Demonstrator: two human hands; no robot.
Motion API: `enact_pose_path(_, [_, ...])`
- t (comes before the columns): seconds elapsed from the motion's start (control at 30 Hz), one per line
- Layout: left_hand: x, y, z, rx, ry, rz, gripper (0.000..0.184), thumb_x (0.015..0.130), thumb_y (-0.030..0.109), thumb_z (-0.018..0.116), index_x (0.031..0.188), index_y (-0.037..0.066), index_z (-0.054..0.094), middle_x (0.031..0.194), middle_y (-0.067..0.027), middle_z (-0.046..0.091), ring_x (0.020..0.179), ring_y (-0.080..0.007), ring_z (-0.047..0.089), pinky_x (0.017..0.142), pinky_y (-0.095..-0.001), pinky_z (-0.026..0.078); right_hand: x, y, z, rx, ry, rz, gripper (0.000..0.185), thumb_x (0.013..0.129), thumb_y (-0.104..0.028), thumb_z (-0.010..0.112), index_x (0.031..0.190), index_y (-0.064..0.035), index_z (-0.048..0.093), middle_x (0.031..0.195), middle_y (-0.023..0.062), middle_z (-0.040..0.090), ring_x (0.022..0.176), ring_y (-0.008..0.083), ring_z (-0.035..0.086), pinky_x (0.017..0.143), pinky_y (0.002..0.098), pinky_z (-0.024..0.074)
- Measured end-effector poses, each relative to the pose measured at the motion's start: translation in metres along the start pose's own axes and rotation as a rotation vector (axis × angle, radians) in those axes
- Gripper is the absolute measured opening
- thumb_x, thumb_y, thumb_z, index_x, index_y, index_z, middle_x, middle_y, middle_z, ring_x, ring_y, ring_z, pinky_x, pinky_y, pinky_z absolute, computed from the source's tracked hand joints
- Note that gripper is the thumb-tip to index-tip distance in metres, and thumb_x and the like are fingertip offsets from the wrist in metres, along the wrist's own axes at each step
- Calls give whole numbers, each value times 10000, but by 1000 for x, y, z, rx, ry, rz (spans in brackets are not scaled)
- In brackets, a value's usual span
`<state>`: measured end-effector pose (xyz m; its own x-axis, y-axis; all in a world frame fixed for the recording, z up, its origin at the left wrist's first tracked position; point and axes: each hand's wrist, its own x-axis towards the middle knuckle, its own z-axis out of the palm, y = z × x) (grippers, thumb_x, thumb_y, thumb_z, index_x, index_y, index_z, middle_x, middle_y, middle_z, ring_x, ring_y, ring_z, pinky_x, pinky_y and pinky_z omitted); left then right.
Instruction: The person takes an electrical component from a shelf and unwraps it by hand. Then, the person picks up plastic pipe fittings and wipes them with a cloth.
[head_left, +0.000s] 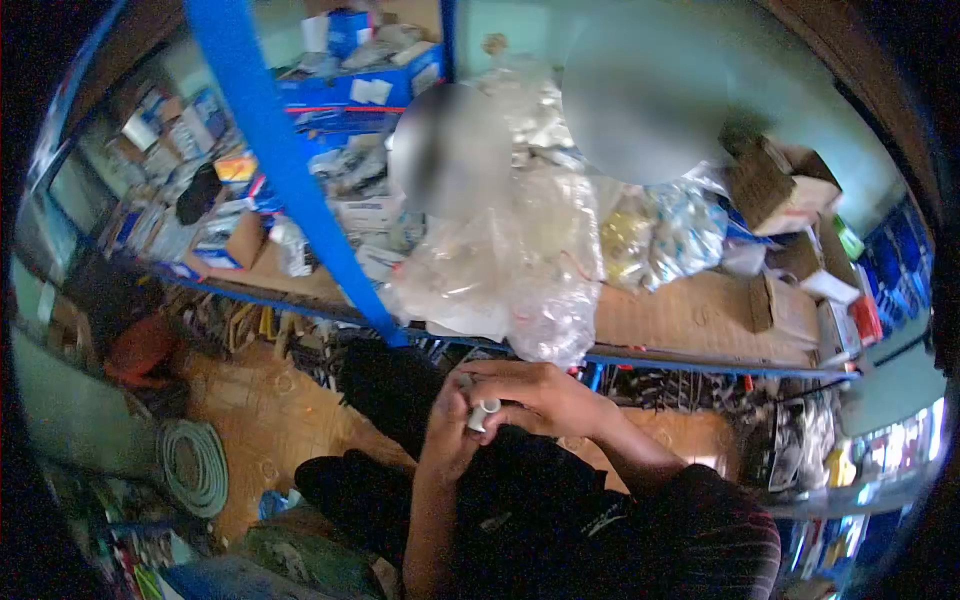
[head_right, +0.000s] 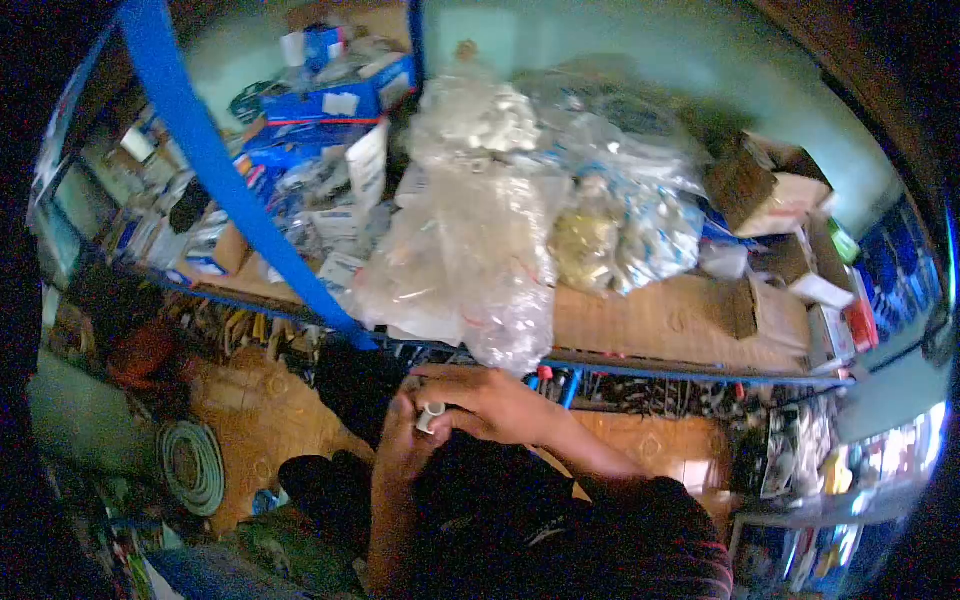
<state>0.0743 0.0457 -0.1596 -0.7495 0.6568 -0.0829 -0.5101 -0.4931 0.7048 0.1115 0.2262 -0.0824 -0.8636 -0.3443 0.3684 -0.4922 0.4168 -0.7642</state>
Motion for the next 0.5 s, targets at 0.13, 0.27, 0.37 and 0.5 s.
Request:
enact_pose_path(0.13, [0,9,-1,64,-75,-184,573,989,568,569,1249,58,547,918,-10,583,692,-74,548,525,-223,421,-3,-5,-4,-48,-29,24,349,872,-130,743,1198,-75,632,1320,199,630,1203,387,627,972,427,525])
enact_pose_path(0.27, [-1,1,-13,102,-100,-252,489,991,514,595,1169,59,622,946,-22,630,679,-84,572,523,-236,446,-3,-19,3,42,-7,119,367,911,-150,730,1237,-63,587,1326,179,636,1179,355,648,967,414,530])
enact_pose_path(0.37, [-4,-7,-29,35,-156,-212,478,991,471,607,1160,25,620,875,-24,657,631,-97,591,499,-225,439,-7,-18,7,120,84,174,325,955,-165,695,1218,-48,545,1272,158,678,1093,283,689,909,376,540])
enact_pose_path(0.5, [-12,6,-21,55,-130,-196,282,1041,334,571,1025,52,586,693,0,578,545,-81,541,432,-217,377,-6,-11,7,121,265,227,544,956,-528,644,1098,-10,559,1164,186,699,1031,217,672,890,357,528])
